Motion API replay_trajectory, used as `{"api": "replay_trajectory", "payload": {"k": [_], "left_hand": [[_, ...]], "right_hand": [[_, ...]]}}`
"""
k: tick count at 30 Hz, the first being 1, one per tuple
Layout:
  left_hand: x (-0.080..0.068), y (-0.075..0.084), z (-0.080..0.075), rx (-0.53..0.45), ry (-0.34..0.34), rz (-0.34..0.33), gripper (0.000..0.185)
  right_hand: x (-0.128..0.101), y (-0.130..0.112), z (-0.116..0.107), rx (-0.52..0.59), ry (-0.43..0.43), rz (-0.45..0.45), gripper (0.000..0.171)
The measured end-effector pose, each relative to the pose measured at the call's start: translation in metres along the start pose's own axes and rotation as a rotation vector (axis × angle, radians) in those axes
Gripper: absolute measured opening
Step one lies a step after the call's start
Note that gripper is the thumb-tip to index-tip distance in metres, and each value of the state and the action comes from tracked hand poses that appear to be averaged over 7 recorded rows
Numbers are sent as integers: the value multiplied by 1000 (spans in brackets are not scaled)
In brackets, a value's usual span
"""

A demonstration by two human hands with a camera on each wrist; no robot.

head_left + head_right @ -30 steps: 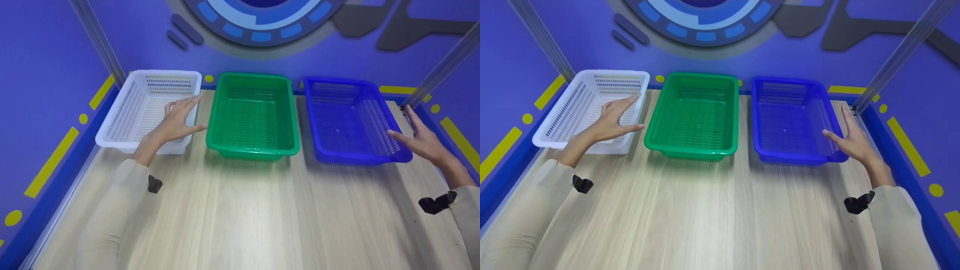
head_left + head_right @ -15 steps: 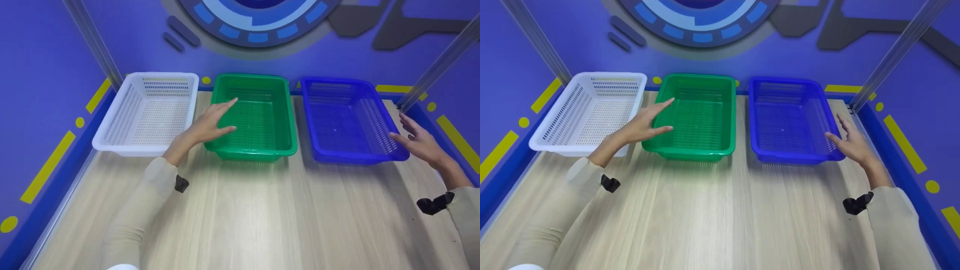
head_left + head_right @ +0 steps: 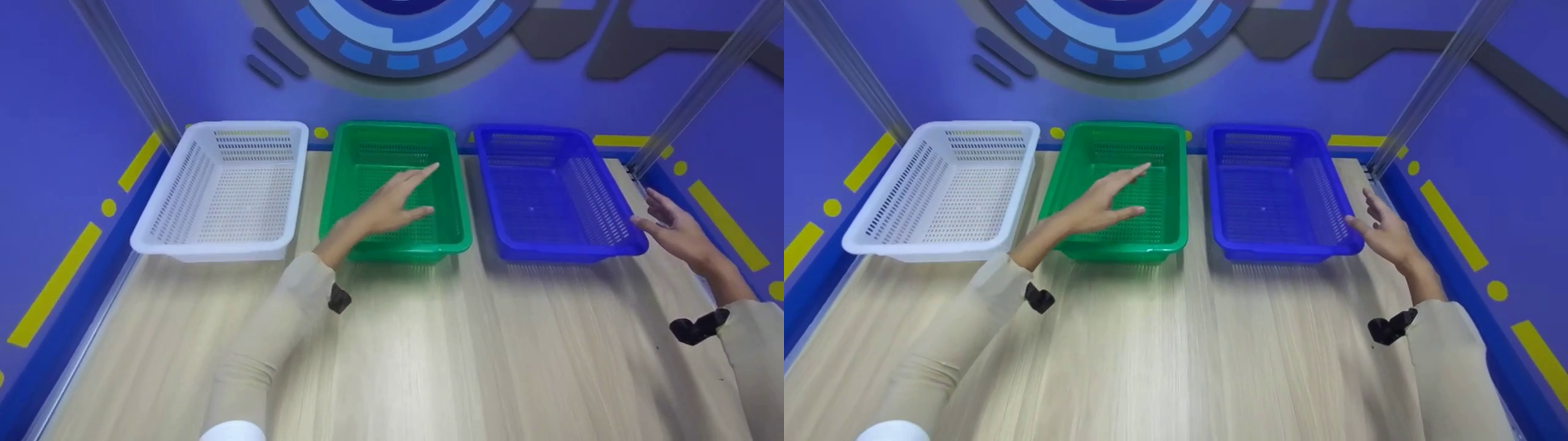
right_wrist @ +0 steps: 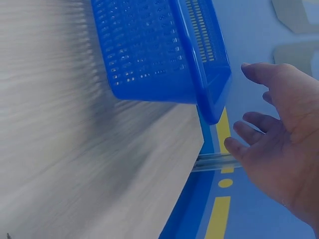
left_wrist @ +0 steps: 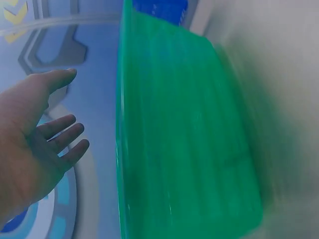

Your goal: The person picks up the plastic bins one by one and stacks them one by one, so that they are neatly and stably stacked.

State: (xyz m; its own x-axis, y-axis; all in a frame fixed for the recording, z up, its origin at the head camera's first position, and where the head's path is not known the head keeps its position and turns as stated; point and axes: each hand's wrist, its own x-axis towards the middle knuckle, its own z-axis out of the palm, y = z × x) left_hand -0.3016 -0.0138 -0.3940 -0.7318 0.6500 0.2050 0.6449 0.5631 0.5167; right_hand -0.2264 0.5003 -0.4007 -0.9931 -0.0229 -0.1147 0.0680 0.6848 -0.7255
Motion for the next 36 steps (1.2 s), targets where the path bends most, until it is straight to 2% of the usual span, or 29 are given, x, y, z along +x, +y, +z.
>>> {"api": "replay_trajectory", "payload": {"k": [5, 12, 16, 21, 24, 27, 29, 34, 36], "left_hand": [[17, 18, 14, 38, -3, 28, 76], [34, 43, 41, -2, -30, 65, 74], [43, 53, 54, -59, 4, 12, 70], [55, 62, 63, -242, 61, -61, 66], [64, 71, 71, -308, 58, -104, 67], [70, 81, 81, -347, 38, -182, 70], [74, 88, 90, -367, 40, -245, 73], [82, 102, 109, -444, 83, -412, 82], [84, 106, 115, -492, 92, -477, 84]], "right_hand": [[-1, 5, 2, 6, -18, 13, 77], [-2, 14, 8, 1, -32, 28, 77], [0, 15, 13, -22, -30, 26, 77], [4, 17, 20, -24, -30, 17, 79], [5, 23, 23, -11, -28, 5, 80], [5, 29, 25, 17, -22, 2, 81], [7, 31, 27, 115, -19, 8, 80], [9, 34, 33, 583, 4, 31, 85], [8, 34, 36, 709, 10, 18, 86]]}}
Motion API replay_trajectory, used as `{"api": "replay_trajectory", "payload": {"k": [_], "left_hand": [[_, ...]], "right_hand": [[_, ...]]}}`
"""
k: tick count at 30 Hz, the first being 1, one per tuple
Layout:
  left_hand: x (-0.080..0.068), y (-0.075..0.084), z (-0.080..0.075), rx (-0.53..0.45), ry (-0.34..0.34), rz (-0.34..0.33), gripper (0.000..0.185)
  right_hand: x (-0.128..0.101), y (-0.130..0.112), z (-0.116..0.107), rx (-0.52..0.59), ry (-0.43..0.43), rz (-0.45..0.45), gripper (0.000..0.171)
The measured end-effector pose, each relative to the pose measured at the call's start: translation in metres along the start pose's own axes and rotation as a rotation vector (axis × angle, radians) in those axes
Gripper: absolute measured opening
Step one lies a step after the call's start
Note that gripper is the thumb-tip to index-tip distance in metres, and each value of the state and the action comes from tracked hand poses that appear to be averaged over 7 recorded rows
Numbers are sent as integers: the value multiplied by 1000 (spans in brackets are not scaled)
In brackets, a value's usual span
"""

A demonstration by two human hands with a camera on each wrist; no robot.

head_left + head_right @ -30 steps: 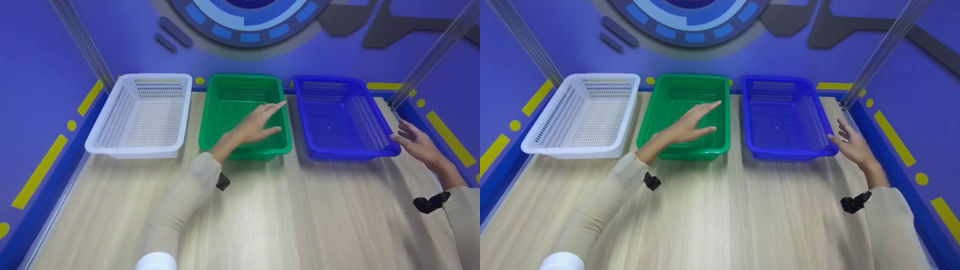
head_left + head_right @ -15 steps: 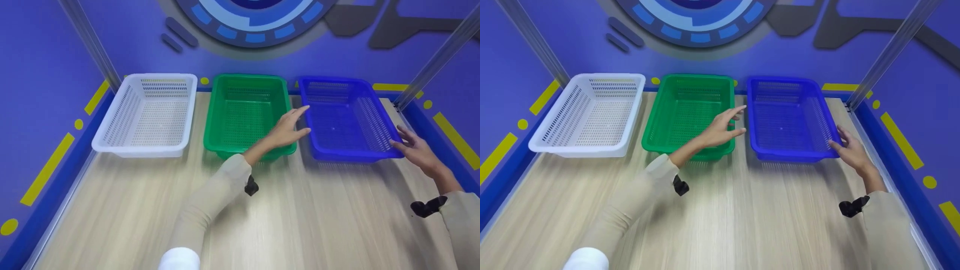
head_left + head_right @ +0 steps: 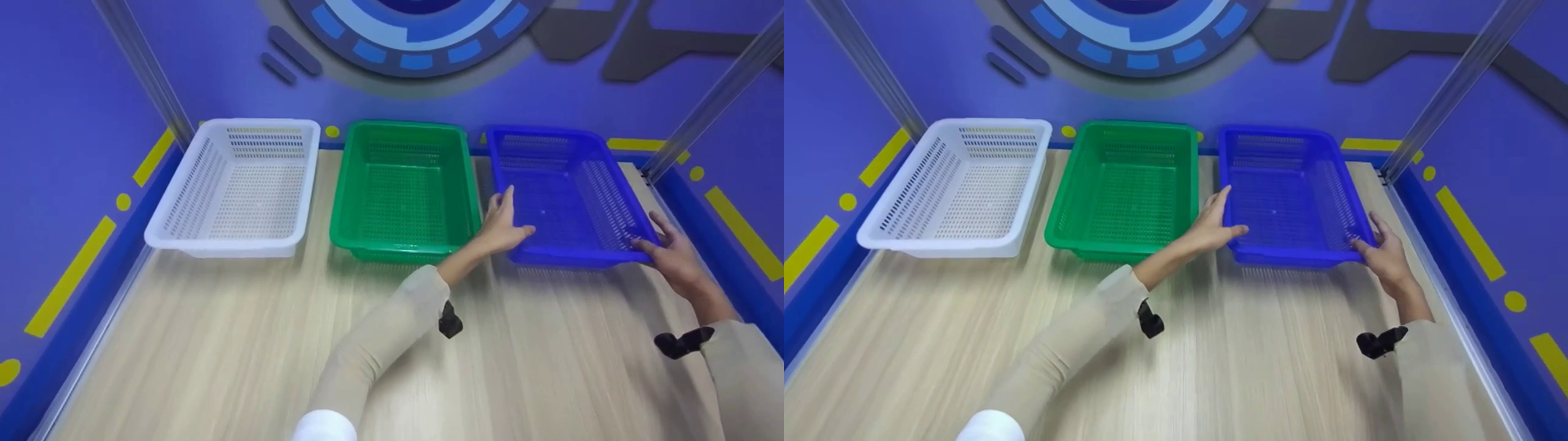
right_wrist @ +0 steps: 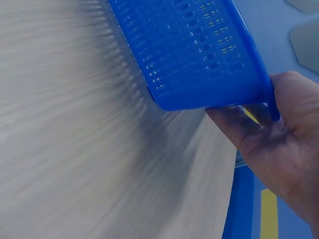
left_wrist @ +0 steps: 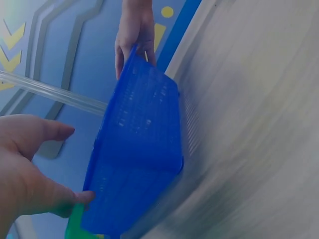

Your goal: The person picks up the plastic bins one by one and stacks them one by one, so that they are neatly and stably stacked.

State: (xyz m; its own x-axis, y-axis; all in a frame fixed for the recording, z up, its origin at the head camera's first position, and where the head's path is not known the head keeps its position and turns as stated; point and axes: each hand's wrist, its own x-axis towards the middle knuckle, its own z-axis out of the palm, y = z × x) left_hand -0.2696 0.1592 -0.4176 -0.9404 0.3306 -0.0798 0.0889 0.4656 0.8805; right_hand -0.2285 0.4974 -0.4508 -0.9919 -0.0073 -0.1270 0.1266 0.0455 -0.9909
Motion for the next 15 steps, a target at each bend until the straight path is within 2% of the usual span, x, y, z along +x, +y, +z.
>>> {"api": "replay_trajectory", "payload": {"k": [3, 6, 10, 15], "left_hand": [[1, -1, 8, -90, 6, -86, 85], [2, -4, 14, -160, -5, -140, 85], [4, -9, 22, -209, -15, -164, 89], [6, -13, 34, -333, 47, -197, 95]], "right_hand": [[-2, 2, 1, 62, -8, -19, 82], [-3, 3, 2, 97, -14, -28, 80], [-2, 6, 3, 124, -11, -26, 78], [-2, 10, 3, 139, 4, -41, 72]]}}
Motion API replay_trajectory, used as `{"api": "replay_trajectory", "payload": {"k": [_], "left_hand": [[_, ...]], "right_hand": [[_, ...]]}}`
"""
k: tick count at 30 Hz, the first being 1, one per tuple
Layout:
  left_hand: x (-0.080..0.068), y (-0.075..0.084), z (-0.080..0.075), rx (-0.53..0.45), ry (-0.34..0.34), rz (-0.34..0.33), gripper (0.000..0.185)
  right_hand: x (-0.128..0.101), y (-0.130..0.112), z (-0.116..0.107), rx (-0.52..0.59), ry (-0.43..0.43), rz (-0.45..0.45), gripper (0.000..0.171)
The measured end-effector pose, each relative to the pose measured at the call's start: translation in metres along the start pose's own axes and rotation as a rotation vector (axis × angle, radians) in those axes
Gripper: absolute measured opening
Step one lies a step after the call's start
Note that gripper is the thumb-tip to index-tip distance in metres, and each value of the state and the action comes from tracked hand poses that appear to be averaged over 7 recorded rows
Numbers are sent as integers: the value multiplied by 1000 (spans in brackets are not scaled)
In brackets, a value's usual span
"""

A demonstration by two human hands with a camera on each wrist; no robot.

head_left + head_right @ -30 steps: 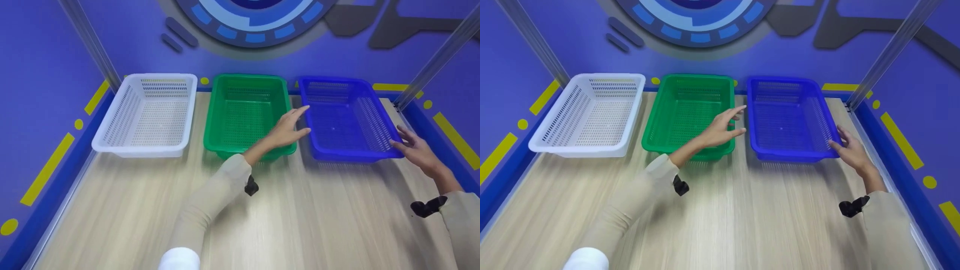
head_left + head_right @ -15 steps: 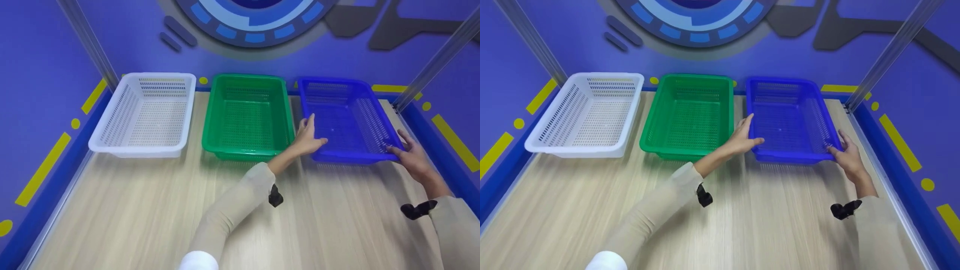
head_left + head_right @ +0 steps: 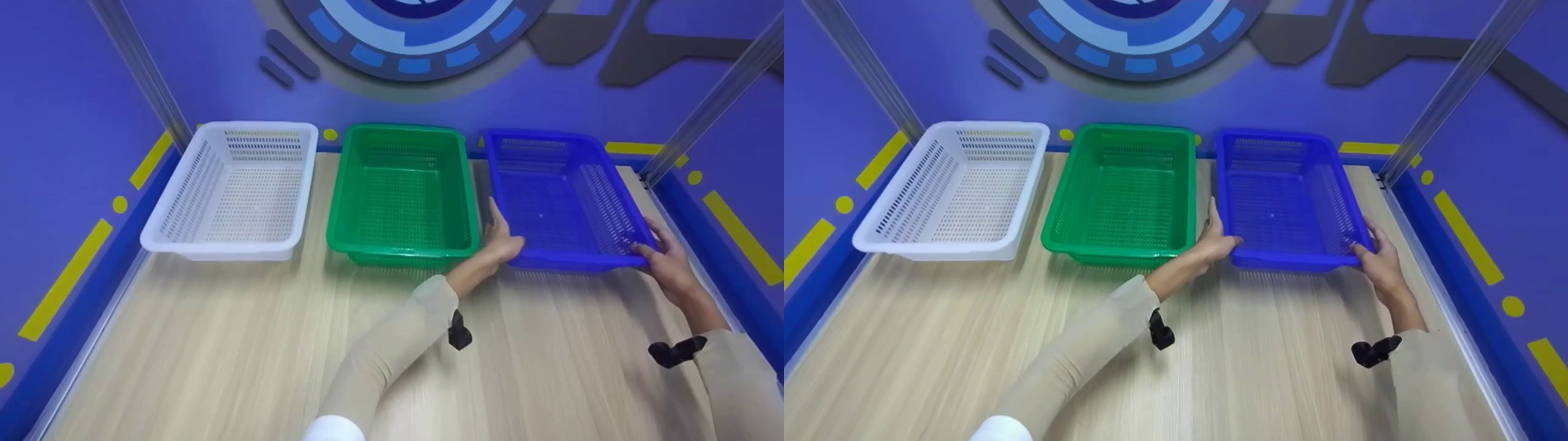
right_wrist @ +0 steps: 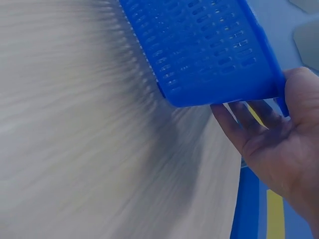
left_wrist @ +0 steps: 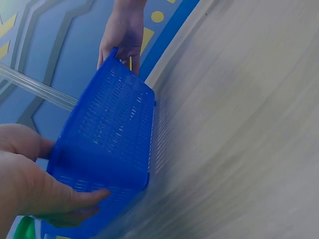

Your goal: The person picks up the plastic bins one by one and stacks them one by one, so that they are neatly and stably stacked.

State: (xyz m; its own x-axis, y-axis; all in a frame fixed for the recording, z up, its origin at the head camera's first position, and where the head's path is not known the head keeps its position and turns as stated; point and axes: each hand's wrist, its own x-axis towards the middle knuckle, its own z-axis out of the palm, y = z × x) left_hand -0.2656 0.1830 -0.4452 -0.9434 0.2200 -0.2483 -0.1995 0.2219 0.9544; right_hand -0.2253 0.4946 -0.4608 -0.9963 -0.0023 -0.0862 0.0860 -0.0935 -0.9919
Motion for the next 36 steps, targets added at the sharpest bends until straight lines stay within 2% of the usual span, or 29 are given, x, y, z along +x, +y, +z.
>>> {"api": "replay_trajectory", "payload": {"k": [4, 7, 19, 28, 32, 36], "left_hand": [[1, -6, 6, -86, 0, -23, 93], [2, -7, 7, -107, -6, -14, 92], [4, -5, 11, -98, 38, 6, 83], [1, 2, 12, -85, 75, -10, 83], [-3, 8, 13, -113, 66, -21, 87], [-7, 16, 10, -148, 50, -11, 87]], "right_hand": [[-3, 6, 1, 15, 0, -3, 67], [-4, 8, 2, 43, -7, 0, 66], [-2, 13, 7, 277, -14, 69, 69], [-4, 13, 0, 384, -83, 92, 69], [-9, 9, -4, 441, -91, 105, 63], [-12, 4, -4, 505, -60, 111, 47]]}}
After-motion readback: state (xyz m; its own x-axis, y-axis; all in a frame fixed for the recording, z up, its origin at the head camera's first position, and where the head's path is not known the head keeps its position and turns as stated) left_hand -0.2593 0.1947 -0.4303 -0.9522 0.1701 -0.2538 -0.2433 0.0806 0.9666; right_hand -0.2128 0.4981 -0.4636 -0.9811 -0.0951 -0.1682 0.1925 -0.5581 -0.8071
